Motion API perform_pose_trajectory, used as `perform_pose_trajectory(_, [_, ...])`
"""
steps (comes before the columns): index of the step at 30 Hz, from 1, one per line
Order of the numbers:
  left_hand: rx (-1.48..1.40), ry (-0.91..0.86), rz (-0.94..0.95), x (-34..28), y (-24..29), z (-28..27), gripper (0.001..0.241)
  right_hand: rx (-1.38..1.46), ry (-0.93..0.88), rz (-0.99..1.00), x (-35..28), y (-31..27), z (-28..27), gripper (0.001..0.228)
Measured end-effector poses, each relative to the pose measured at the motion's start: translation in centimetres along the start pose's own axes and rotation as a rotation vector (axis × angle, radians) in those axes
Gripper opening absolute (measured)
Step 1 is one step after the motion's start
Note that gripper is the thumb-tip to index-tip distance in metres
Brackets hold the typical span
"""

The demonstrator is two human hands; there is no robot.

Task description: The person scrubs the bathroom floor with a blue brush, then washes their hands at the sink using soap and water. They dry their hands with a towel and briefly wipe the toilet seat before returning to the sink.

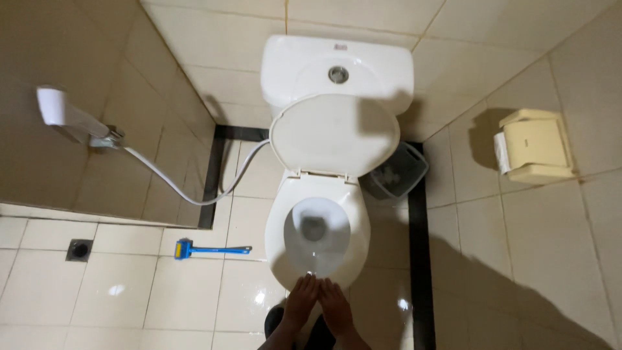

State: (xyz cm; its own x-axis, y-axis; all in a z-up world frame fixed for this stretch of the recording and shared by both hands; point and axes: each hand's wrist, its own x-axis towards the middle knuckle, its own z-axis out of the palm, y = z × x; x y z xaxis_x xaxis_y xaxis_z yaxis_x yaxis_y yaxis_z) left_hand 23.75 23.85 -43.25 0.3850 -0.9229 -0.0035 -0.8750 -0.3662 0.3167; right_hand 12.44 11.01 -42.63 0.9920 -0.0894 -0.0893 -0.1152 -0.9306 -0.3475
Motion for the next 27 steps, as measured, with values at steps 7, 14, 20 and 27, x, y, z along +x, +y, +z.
perform_pose_trajectory(7, [-0.005, -0.046, -0.08, -1.2, 1.6, -2.3, 0.069, 0.002, -0.08, 0.082, 0.4, -3.1, -5.2, 0.067])
perform_pose_trajectory(14, [0.02, -0.324, -0.136, -2.0, 6.1, -12.9, 0.077, 0.05, -0.346, 0.297, -2.3, -7.9, -13.1, 0.067])
perform_pose_trajectory(20, [0.138, 0.034, -0.047, -0.3, 9.4, -18.5, 0.058, 0.017, -0.357, 0.346, -0.9, -11.2, -24.8, 0.075])
perform_pose_trajectory(27, [0.036, -0.012, -0.222, 5.5, 9.6, -25.8, 0.058, -0.112, -0.281, 0.274, 1.6, -8.5, -29.6, 0.068])
